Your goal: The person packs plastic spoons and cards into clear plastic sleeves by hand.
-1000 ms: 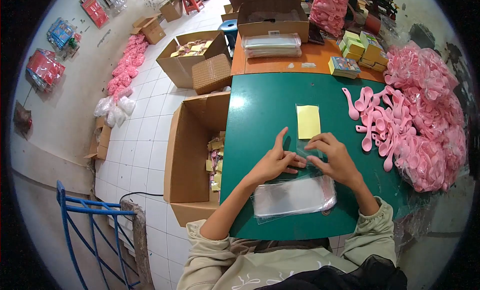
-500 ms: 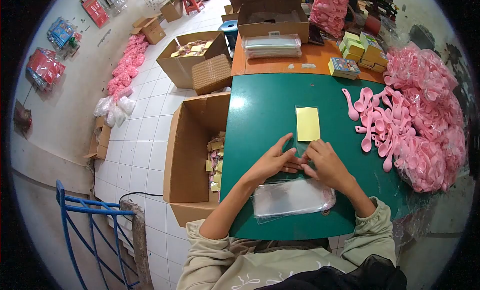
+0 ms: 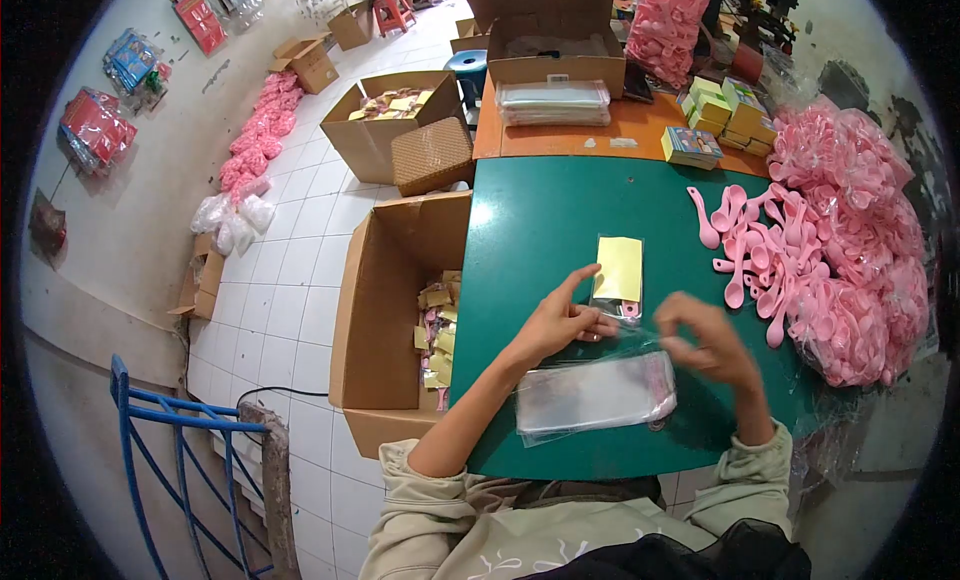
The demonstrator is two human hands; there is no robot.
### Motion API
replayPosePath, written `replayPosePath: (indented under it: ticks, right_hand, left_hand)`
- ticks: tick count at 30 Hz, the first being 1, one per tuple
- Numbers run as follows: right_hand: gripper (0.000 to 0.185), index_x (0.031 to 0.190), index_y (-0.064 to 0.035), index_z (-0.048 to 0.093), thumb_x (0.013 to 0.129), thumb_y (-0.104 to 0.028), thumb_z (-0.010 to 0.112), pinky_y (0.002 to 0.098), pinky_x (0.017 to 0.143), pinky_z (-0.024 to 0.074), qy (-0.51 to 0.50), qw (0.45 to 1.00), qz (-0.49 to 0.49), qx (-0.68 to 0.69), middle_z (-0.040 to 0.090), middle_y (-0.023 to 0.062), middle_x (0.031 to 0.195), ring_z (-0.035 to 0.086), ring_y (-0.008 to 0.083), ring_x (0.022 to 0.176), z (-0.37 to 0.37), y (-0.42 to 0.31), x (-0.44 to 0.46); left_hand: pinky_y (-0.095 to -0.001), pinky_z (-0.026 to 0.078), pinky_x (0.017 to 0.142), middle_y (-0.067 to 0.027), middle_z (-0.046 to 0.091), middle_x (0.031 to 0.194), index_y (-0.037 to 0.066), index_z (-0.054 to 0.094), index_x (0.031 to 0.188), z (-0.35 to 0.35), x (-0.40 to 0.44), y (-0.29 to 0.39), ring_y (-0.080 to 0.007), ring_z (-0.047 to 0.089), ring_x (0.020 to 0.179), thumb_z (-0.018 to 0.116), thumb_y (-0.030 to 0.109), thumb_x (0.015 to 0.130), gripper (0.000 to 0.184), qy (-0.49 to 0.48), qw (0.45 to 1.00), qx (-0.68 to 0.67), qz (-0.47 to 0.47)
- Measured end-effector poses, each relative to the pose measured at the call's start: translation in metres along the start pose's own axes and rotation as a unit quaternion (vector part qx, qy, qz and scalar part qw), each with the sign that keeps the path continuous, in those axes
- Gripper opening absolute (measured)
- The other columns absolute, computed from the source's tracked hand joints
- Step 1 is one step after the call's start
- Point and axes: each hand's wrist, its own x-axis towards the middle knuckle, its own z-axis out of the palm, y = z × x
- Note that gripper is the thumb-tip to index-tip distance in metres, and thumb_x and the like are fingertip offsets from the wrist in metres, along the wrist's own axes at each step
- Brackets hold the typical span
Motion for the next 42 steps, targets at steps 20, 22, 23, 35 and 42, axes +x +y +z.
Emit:
replayPosePath:
  ticks: [20, 22, 23, 35, 42]
  right_hand:
    - [0.042, 0.11, -0.0017, 0.047, 0.075, -0.01, 0.069, 0.0351, 0.08, 0.045, 0.056, 0.962, -0.043, -0.265, 0.043, 0.014, 0.111, 0.049, 0.026, 0.099, 0.003, 0.021, 0.013]
    - [0.02, 0.092, -0.0018, 0.055, 0.075, -0.003, 0.066, 0.031, 0.068, 0.0486, 0.118, 0.969, -0.012, -0.218, 0.05, 0.0097, 0.098, 0.056, 0.0189, 0.087, 0.025, 0.03, 0.025]
    - [0.02, 0.09, -0.0019, 0.056, 0.073, -0.002, 0.068, 0.0298, 0.067, 0.0486, 0.123, 0.974, -0.002, -0.189, 0.05, 0.0092, 0.098, 0.056, 0.0179, 0.086, 0.027, 0.037, 0.029]
    - [0.009, 0.083, 0.0003, 0.059, 0.078, -0.004, 0.065, 0.0241, 0.07, 0.051, 0.157, 0.978, 0.098, 0.096, 0.05, 0.0062, 0.1, 0.055, 0.0111, 0.089, 0.019, 0.056, 0.018]
    - [0.009, 0.088, 0.0009, 0.054, 0.088, -0.008, 0.056, 0.0232, 0.067, 0.0519, 0.181, 0.931, 0.21, 0.237, 0.059, 0.0055, 0.085, 0.059, 0.0106, 0.074, 0.034, 0.059, 0.022]
  left_hand:
    - [-0.0267, 0.047, 0.089, -0.004, 0.057, 0.109, 0.002, 0.055, 0.11, 0.007, 0.001, -0.004, -0.0121, 0.055, 0.102, 0.045, 0.014, 0.094, 0.022, -0.031, 0.996, -0.043, 0.074]
    - [-0.0251, 0.047, 0.09, -0.0031, 0.058, 0.107, 0.002, 0.053, 0.113, 0.005, -0.002, 0.0, -0.0104, 0.056, 0.099, 0.043, 0.013, 0.095, 0.023, -0.032, 0.996, -0.043, 0.072]
    - [-0.0253, 0.047, 0.089, -0.0032, 0.058, 0.106, 0.003, 0.052, 0.114, 0.004, -0.004, 0.004, -0.0111, 0.057, 0.098, 0.044, 0.013, 0.095, 0.023, -0.039, 0.996, -0.056, 0.066]
    - [-0.0272, 0.05, 0.066, -0.0074, 0.057, 0.09, 0.001, 0.053, 0.091, 0.002, 0.003, 0.001, -0.0147, 0.059, 0.082, 0.061, 0.009, 0.083, 0.014, 0.049, 0.934, 0.321, 0.147]
    - [-0.0262, 0.049, 0.064, -0.0065, 0.057, 0.085, 0.002, 0.057, 0.088, 0.001, 0.005, -0.006, -0.0139, 0.057, 0.077, 0.066, 0.015, 0.081, 0.018, 0.131, 0.919, 0.338, 0.154]
